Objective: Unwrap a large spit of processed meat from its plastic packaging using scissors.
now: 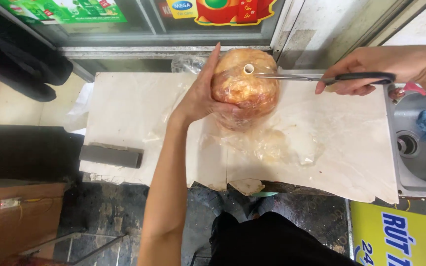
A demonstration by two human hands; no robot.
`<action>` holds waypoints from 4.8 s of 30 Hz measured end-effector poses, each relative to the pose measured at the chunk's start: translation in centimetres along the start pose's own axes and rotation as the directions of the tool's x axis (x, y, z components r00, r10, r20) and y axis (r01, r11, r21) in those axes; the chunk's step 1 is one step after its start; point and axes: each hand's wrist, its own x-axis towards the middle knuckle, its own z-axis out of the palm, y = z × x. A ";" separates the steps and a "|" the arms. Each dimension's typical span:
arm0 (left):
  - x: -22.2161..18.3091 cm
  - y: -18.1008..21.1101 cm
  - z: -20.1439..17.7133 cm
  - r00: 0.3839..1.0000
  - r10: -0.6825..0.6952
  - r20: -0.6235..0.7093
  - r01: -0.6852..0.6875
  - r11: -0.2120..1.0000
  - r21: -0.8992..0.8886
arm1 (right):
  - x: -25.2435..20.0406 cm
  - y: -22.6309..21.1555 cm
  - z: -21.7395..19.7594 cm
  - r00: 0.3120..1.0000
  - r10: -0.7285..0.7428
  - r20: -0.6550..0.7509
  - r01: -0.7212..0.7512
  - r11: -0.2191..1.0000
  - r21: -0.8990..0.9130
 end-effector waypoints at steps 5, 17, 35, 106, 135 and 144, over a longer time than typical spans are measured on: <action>-2.3 -1.4 3.8 0.976 -0.187 -0.115 0.134 0.921 -0.367 | 1.3 0.2 -0.5 0.998 0.059 -0.035 -0.062 0.995 -0.078; -2.6 0.2 7.6 0.857 -0.256 -0.447 0.119 0.942 -0.313 | 3.7 2.0 -4.4 0.947 0.228 0.227 -0.236 0.972 0.010; -2.7 0.3 7.8 0.831 -0.228 -0.507 0.136 0.968 -0.212 | 4.1 -5.9 1.4 0.987 -0.017 0.161 -0.010 0.987 0.163; -2.5 1.7 10.3 0.658 -0.183 -0.730 0.235 0.971 -0.031 | 2.9 -15.0 1.8 0.960 0.190 -0.204 -0.244 0.929 -0.278; 6.1 4.7 -3.0 0.943 0.255 0.215 -0.330 0.809 0.486 | -5.9 -9.3 10.9 0.990 0.108 -0.087 -0.028 0.772 0.635; 6.5 5.5 -3.9 0.961 0.124 0.248 -0.230 0.857 0.461 | -5.7 -11.1 9.9 0.943 0.290 -0.161 -0.191 0.872 0.451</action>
